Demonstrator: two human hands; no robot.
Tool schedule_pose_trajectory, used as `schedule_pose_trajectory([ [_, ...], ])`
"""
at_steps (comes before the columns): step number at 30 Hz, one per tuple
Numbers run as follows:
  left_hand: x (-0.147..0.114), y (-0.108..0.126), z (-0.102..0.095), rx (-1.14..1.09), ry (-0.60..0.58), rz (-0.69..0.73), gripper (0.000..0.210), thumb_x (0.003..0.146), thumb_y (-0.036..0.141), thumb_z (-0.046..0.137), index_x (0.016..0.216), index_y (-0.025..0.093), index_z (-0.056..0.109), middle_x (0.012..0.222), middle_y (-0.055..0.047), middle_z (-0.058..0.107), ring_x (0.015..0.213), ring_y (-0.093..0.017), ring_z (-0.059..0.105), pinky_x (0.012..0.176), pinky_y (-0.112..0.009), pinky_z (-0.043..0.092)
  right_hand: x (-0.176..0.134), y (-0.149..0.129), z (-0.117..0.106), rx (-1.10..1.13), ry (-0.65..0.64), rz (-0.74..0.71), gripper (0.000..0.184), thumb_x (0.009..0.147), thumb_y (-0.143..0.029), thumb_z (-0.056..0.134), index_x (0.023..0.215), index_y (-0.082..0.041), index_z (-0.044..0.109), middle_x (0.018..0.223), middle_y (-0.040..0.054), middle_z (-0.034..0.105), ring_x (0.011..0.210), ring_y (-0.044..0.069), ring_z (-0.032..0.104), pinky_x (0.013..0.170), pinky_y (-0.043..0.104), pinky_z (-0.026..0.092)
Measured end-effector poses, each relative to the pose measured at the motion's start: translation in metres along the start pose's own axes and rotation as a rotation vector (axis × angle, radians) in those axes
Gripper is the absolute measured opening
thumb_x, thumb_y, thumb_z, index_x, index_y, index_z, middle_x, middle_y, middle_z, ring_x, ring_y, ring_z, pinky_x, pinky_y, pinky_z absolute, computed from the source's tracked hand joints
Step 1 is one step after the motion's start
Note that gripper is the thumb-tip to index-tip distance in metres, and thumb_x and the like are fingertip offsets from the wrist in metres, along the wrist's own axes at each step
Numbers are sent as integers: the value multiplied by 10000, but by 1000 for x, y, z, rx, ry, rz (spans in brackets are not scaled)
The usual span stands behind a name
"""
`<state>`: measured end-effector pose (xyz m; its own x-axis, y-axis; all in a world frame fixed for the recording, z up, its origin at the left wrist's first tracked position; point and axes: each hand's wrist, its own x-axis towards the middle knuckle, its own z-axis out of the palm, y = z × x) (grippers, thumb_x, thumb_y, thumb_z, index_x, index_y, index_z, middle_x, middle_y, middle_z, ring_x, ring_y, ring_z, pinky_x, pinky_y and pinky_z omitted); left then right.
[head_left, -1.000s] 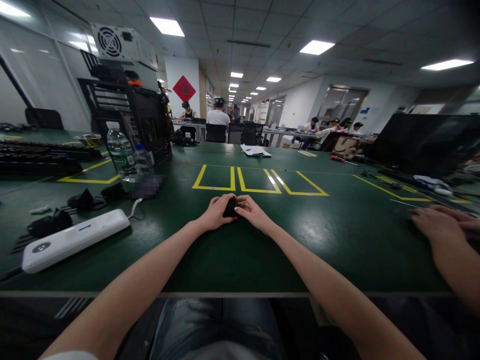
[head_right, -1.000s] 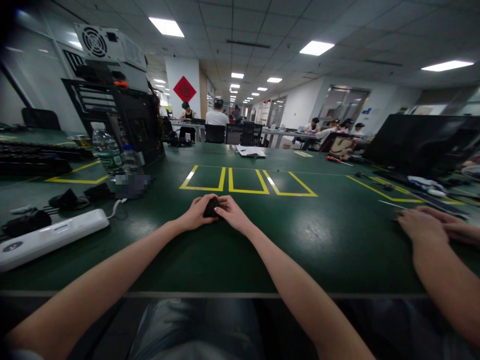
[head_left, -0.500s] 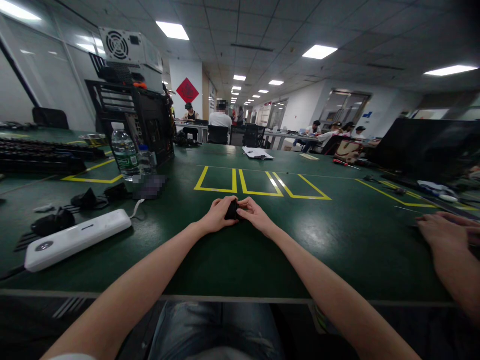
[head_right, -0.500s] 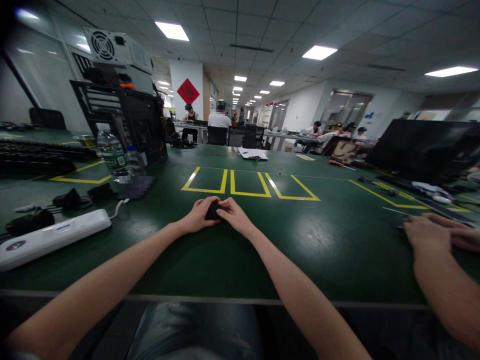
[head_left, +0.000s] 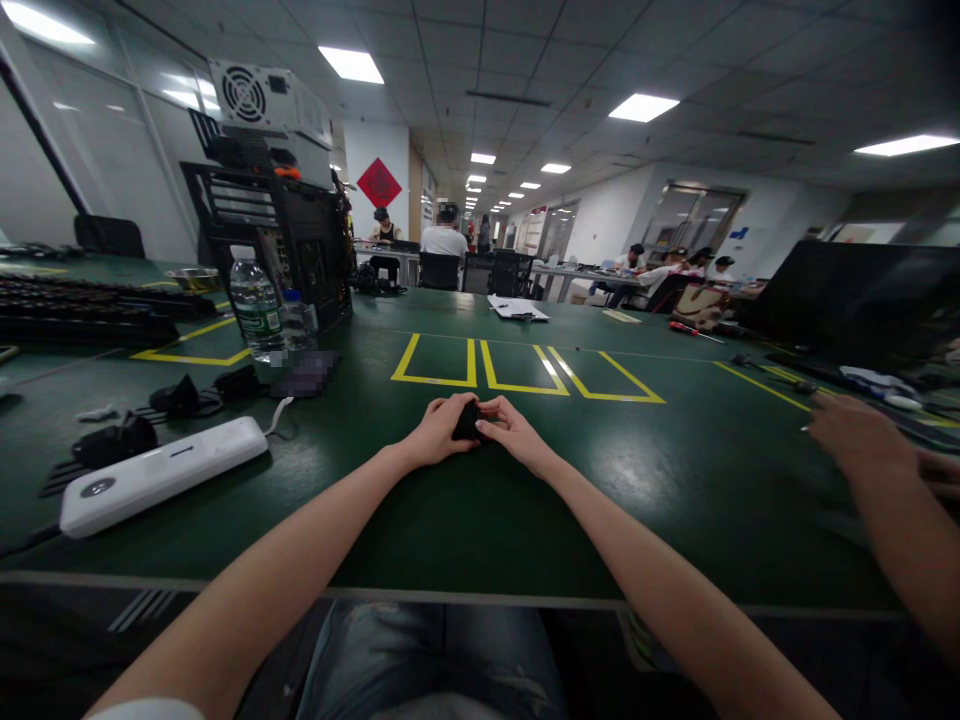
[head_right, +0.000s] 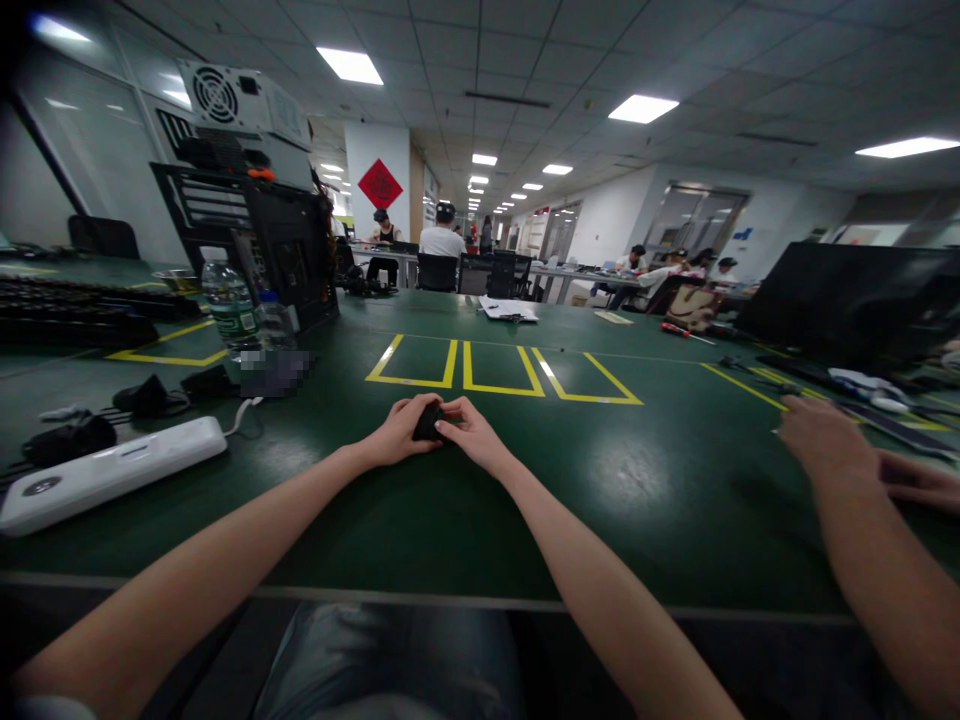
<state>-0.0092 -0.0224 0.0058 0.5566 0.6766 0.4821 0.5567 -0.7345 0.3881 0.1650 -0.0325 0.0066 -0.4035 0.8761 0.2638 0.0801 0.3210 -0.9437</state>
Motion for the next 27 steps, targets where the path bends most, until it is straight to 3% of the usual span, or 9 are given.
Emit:
schedule_pose_trajectory([
  [6, 1, -2, 2, 5, 13, 14, 602, 665, 310, 609, 1171, 221, 295, 1135, -61, 452, 1070, -222, 429, 959, -410, 243, 2, 1, 2, -3, 42, 5, 242, 716, -375, 542, 883, -214, 472, 912, 7, 516, 777, 120, 528, 712, 308, 458],
  [13, 2, -6, 7, 22, 28, 5, 620, 643, 291, 627, 1162, 222, 294, 1148, -61, 450, 1081, -224, 422, 963, -414, 232, 4, 0, 3, -24, 43, 65, 286, 725, -331, 539, 970, -201, 469, 963, 32, 508, 799, 133, 533, 740, 328, 445],
  [20, 1, -4, 3, 13, 17, 18, 598, 664, 305, 610, 1164, 224, 293, 1143, -57, 450, 1074, -218, 426, 961, -406, 240, 1, 0, 1, 30, -24, -15, 294, 688, -307, 589, 936, -224, 456, 943, 7, 505, 831, 134, 537, 775, 330, 444],
  [27, 1, -4, 4, 10, 16, 12, 611, 663, 320, 611, 1172, 224, 287, 1138, -60, 453, 1068, -220, 431, 966, -414, 231, 3, 0, 3, 2, 30, -12, 222, 724, -344, 540, 887, -213, 466, 924, 6, 508, 822, 127, 532, 756, 327, 461],
])
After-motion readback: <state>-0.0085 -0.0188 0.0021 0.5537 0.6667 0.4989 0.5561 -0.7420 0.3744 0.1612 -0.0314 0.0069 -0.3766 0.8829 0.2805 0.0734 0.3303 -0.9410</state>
